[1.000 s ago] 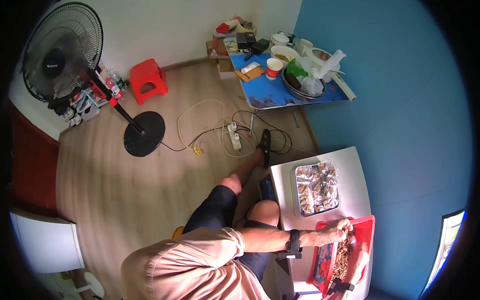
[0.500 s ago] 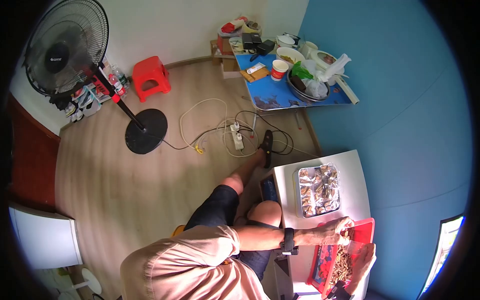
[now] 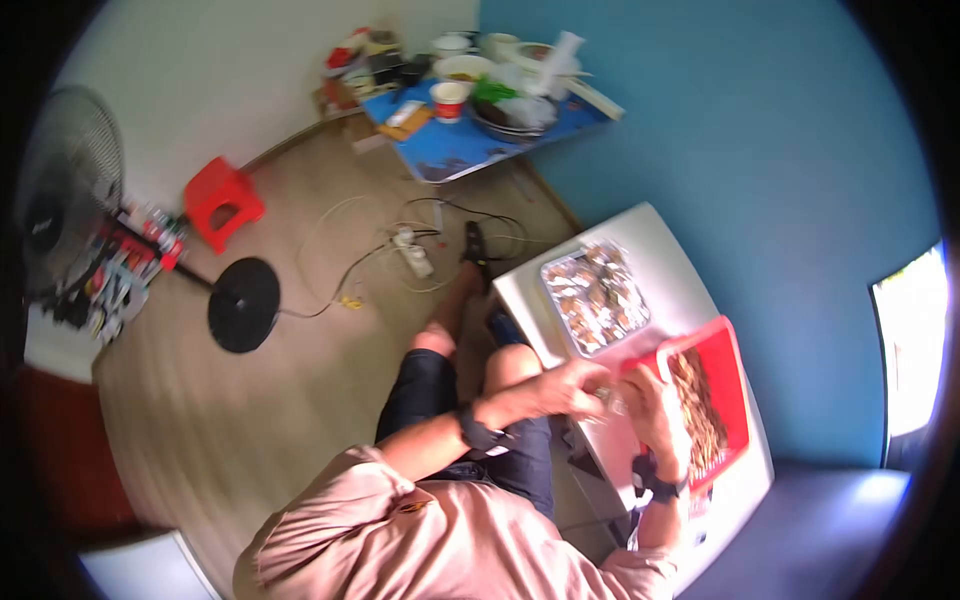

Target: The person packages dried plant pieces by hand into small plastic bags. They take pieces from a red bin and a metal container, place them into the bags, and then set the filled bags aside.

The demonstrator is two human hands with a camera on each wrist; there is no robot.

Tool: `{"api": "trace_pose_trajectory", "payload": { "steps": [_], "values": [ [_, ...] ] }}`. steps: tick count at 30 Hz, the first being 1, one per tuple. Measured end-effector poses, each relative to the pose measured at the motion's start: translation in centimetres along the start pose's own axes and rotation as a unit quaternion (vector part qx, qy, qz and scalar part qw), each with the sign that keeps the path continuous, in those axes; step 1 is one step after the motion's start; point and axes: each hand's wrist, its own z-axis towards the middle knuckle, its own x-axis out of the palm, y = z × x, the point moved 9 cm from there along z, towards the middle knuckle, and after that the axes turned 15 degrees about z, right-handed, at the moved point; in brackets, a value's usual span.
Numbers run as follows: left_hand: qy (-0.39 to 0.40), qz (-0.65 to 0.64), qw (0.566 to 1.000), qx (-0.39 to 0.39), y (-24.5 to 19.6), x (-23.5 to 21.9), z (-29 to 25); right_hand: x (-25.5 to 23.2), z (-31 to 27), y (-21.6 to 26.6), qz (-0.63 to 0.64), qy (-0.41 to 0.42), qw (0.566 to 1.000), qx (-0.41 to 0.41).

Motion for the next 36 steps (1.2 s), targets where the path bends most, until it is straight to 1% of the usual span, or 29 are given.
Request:
{"api": "trace_pose_trajectory", "payload": {
  "steps": [1, 2, 3, 4, 5, 6, 7, 8, 9, 10, 11, 12, 13, 14, 15, 17, 19, 20, 21, 23, 25, 26, 27, 28, 31, 32, 33, 35, 36],
  "values": [
    [0.03, -0.007, 0.998, -0.058, 0.6, -0.1, -1.3, 1.1, -0.4, -0.6, -0.03, 0.027, 0.999, 0.012],
    [0.024, 0.016, 0.998, -0.048, 0.3, -0.5, -2.6, 2.4, -0.4, 0.6, -0.002, 0.051, 0.999, 0.007],
    [0.014, 0.039, 0.998, -0.038, 0.0, -0.9, -3.5, 3.9, -0.5, -1.1, 0.02, 0.08, 0.996, -0.027],
    [0.042, 0.006, 0.998, -0.044, 1.4, -0.2, -3.9, 4.8, -0.5, -1.1, 0.007, 0.09, 0.995, -0.043],
    [0.066, -0.025, 0.996, -0.053, 1.6, 0.2, -4.5, 5.9, -0.4, -0.6, -0.004, 0.102, 0.993, -0.061],
    [0.088, -0.007, 0.991, -0.096, 2.1, 0.4, -5.3, 6.2, -0.2, -0.6, -0.003, 0.093, 0.994, -0.056],
    [0.095, -0.006, 0.991, -0.098, 2.1, 0.2, -5.9, 7.0, -0.1, -0.2, 0.014, 0.115, 0.991, -0.068],
    [0.086, -0.003, 0.994, -0.074, 1.9, -0.1, -6.3, 7.8, 0.1, 0.5, 0.03, 0.139, 0.986, -0.082],
    [0.075, -0.001, 0.996, -0.049, 1.8, -0.4, -6.6, 8.1, 0.5, 1.2, 0.03, 0.135, 0.987, -0.081],
    [0.068, -0.077, 0.993, -0.057, 2.8, -0.5, -6.7, 9.0, 0.4, 2.2, 0.017, 0.186, 0.978, -0.088],
    [0.07, -0.077, 0.993, -0.055, 3.2, -0.5, -7.0, 10.1, 0.2, 3.0, 0.002, 0.237, 0.967, -0.094],
    [0.056, -0.125, 0.99, -0.043, 3.2, -0.9, -7.2, 11.1, 0.3, 1.8, -0.001, 0.252, 0.966, -0.058],
    [0.041, -0.173, 0.984, -0.031, 3.5, -1.3, -7.3, 11.4, 0.7, 1.5, -0.005, 0.251, 0.966, -0.057],
    [0.044, -0.152, 0.987, 0.005, 3.0, -1.7, -7.3, 11.7, 0.9, 1.8, -0.006, 0.256, 0.964, -0.078],
    [0.046, -0.153, 0.987, 0.007, 3.0, -1.8, -7.4, 12.0, 1.1, 2.1, -0.007, 0.26, 0.961, -0.099],
    [0.039, -0.307, 0.947, -0.086, 4.1, -1.6, -7.9, 12.0, 1.7, 2.1, 0.004, 0.247, 0.962, -0.115],
    [0.044, -0.314, 0.943, -0.104, 3.6, -2.0, -8.3, 11.8, 2.8, 1.5, 0.036, 0.222, 0.967, -0.123],
    [0.047, -0.319, 0.939, -0.121, 3.7, -2.1, -8.4, 11.3, 3.5, 1.1, 0.054, 0.209, 0.973, -0.079],
    [0.048, -0.319, 0.938, -0.124, 4.5, -2.3, -8.3, 10.3, 4.2, 1.3, 0.027, 0.169, 0.984, -0.049],
    [0.018, -0.38, 0.921, -0.085, 6.6, -3.4, -7.7, 7.6, 6.2, -2.9, 0.092, 0.031, 0.995, 0.034],
    [0.019, -0.4, 0.914, -0.068, 7.8, -4.2, -7.5, 4.4, 8.0, -6.1, -0.012, -0.093, 0.993, 0.075],
    [0.002, -0.413, 0.908, -0.066, 8.5, -4.8, -7.5, 3.5, 8.8, -7.8, -0.079, -0.117, 0.989, 0.042],
    [-0.016, -0.425, 0.903, -0.062, 8.6, -5.4, -7.5, 2.8, 9.7, -8.0, -0.147, -0.139, 0.979, 0.008],
    [-0.047, -0.428, 0.898, -0.088, 9.2, -5.8, -7.7, 2.5, 10.4, -9.0, -0.177, -0.135, 0.975, 0.012],
    [-0.035, -0.427, 0.901, -0.063, 9.9, -6.4, -7.4, 2.1, 12.0, -11.1, -0.23, -0.163, 0.959, -0.009],
    [-0.039, -0.455, 0.888, -0.059, 9.6, -6.6, -7.4, 2.1, 12.6, -11.6, -0.243, -0.168, 0.955, -0.008],
    [-0.039, -0.454, 0.888, -0.062, 9.9, -6.7, -7.5, 2.1, 12.9, -12.1, -0.242, -0.169, 0.955, -0.006],
    [-0.07, -0.474, 0.874, -0.081, 11.1, -7.2, -7.9, 2.8, 13.5, -14.8, -0.257, -0.107, 0.957, 0.085],
    [-0.081, -0.483, 0.867, -0.093, 11.8, -7.2, -7.9, 2.9, 13.4, -14.9, -0.253, -0.114, 0.958, 0.073]
  ]
}}
